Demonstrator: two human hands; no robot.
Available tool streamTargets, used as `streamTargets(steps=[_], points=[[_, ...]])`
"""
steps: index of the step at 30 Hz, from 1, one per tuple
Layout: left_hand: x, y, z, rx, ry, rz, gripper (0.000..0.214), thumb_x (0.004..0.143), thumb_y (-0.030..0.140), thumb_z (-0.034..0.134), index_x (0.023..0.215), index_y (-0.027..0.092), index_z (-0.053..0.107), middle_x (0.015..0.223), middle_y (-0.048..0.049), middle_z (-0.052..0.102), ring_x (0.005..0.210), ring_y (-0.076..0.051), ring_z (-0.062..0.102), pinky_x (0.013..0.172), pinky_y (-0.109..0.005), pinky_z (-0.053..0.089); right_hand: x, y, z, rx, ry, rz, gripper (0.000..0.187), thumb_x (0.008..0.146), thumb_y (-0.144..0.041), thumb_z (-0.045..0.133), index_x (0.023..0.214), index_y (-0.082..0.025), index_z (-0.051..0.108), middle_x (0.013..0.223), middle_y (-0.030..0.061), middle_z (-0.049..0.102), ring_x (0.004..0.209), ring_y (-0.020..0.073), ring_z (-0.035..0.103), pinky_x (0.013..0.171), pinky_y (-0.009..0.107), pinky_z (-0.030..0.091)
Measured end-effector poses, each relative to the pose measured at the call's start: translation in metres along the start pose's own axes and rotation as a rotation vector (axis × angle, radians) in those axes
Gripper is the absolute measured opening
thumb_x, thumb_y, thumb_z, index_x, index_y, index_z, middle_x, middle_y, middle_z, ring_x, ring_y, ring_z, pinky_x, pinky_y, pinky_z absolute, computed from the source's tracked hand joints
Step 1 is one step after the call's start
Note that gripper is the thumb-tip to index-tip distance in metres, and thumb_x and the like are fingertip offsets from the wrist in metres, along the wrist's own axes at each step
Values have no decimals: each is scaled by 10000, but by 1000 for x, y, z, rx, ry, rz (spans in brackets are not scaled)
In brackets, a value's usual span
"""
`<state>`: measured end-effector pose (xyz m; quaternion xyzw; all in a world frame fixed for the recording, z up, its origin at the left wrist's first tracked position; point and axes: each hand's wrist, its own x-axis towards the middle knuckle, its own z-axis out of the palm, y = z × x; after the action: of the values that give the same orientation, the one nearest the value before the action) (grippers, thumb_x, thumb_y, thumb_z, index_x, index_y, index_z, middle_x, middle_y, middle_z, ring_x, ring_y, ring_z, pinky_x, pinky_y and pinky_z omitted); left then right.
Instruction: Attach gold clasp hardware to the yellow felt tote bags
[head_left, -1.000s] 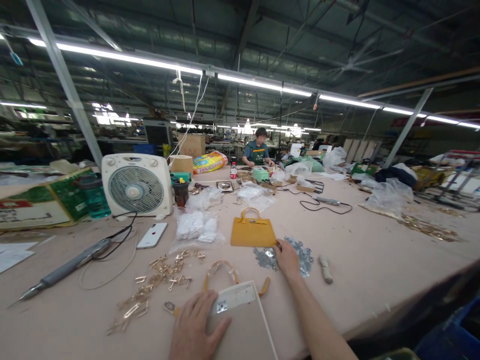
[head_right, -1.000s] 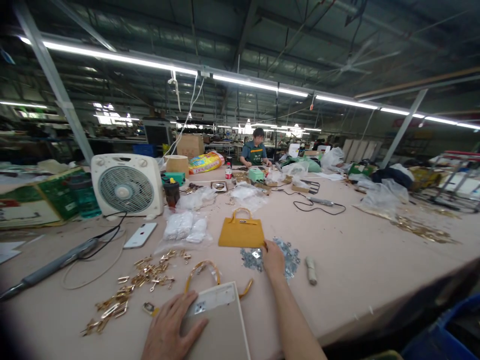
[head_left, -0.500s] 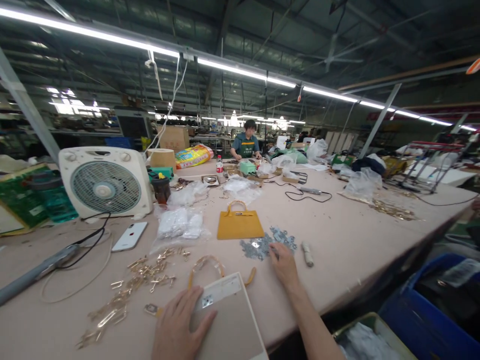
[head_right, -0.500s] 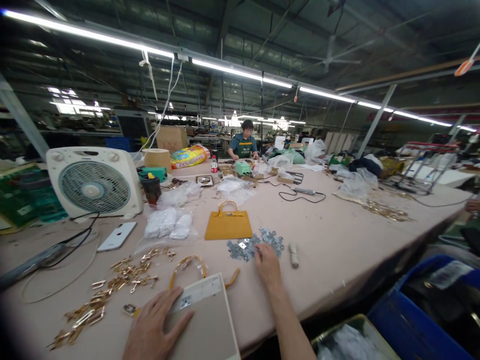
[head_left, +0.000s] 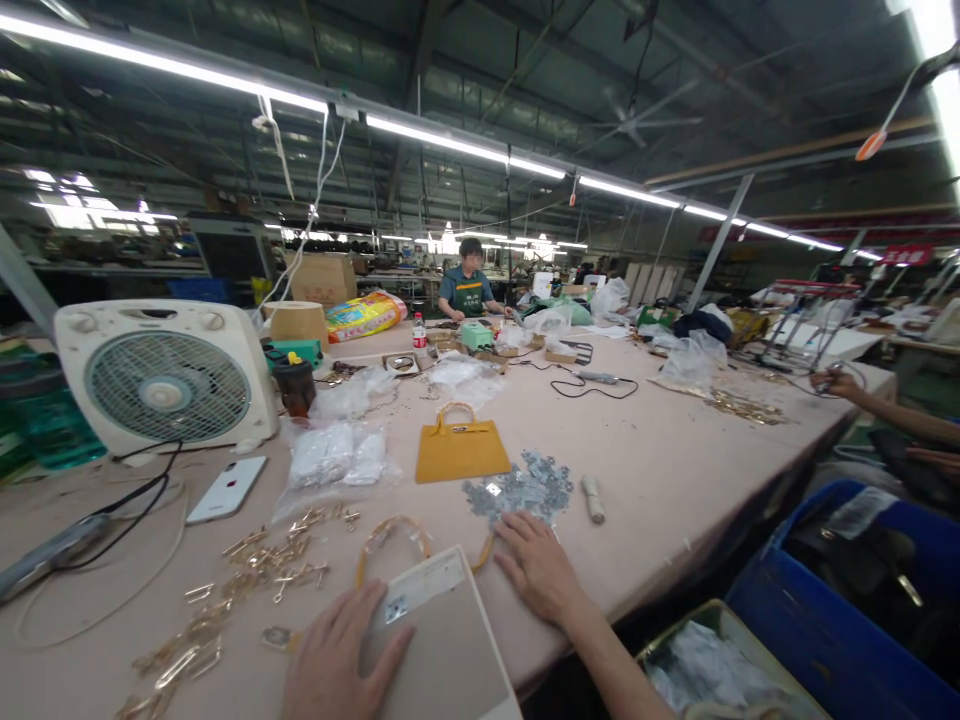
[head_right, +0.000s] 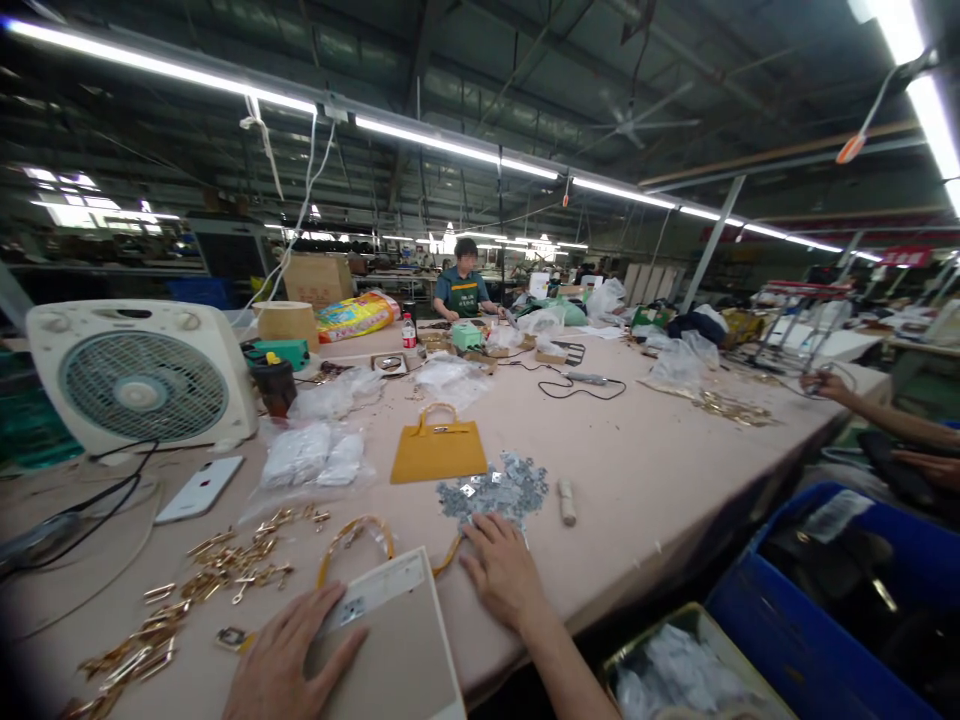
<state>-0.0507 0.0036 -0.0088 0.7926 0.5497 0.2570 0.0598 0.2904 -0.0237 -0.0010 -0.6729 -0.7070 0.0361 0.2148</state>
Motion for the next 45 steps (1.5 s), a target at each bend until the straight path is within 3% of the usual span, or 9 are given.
streamTargets(steps=[6,13,21,27,33,42,45], points=[[-1,-3,2,-3,1,8,591,884,617,589,1337,254,698,1398,-50,704,1330,-338,597,1150,-529,446,-17,10,-18,174,-19,-93,420,1050,-349,516,1457,-298,606,1483,44,629,1402,267,530,1228,476,364],[-4,2,-1,-10,-25,-28,601,886,608,580,1354,248,691,1407,-59,696,1341,-341,583,1160,-540,428,-7,52,-28,292,186,-43,273,1038,-356,527,1078,-260,780,1056,76,783,1028,244,701,967,390,555],[-2,4,-5,-28,-2,-2,581,882,598,595,1329,241,701,1395,-54,705,1329,-325,598,1155,-512,448,28,80,-18,240,439,113,369,1045,-393,448,1184,-231,749,1188,106,750,1160,280,662,1079,486,498],[-3,6,-7,-34,-7,-22,549,889,574,595,1333,268,700,1395,-41,706,1330,-333,600,1156,-533,446,53,83,-7,197,354,99,310,970,-352,560,1145,-246,794,1156,93,750,1144,274,651,1071,451,490],[-4,4,-5,-19,-7,-19,570,895,585,594,1346,250,694,1403,-53,699,1330,-326,594,1158,-521,448,55,86,-3,185,265,88,237,929,-345,622,990,-254,833,1096,88,748,1069,265,659,1027,429,485],[-5,9,-9,-33,-10,-25,553,910,566,609,1354,247,686,1408,-59,695,1339,-336,575,1166,-529,426,48,79,-1,251,340,98,191,914,-348,606,811,-240,726,886,52,721,935,260,651,918,406,504],[-7,11,-12,-32,-4,-19,528,927,534,623,1362,241,675,1411,-65,691,1340,-329,570,1167,-532,422,45,77,-1,300,419,130,227,933,-397,573,848,-234,706,898,58,714,917,258,647,889,402,511]])
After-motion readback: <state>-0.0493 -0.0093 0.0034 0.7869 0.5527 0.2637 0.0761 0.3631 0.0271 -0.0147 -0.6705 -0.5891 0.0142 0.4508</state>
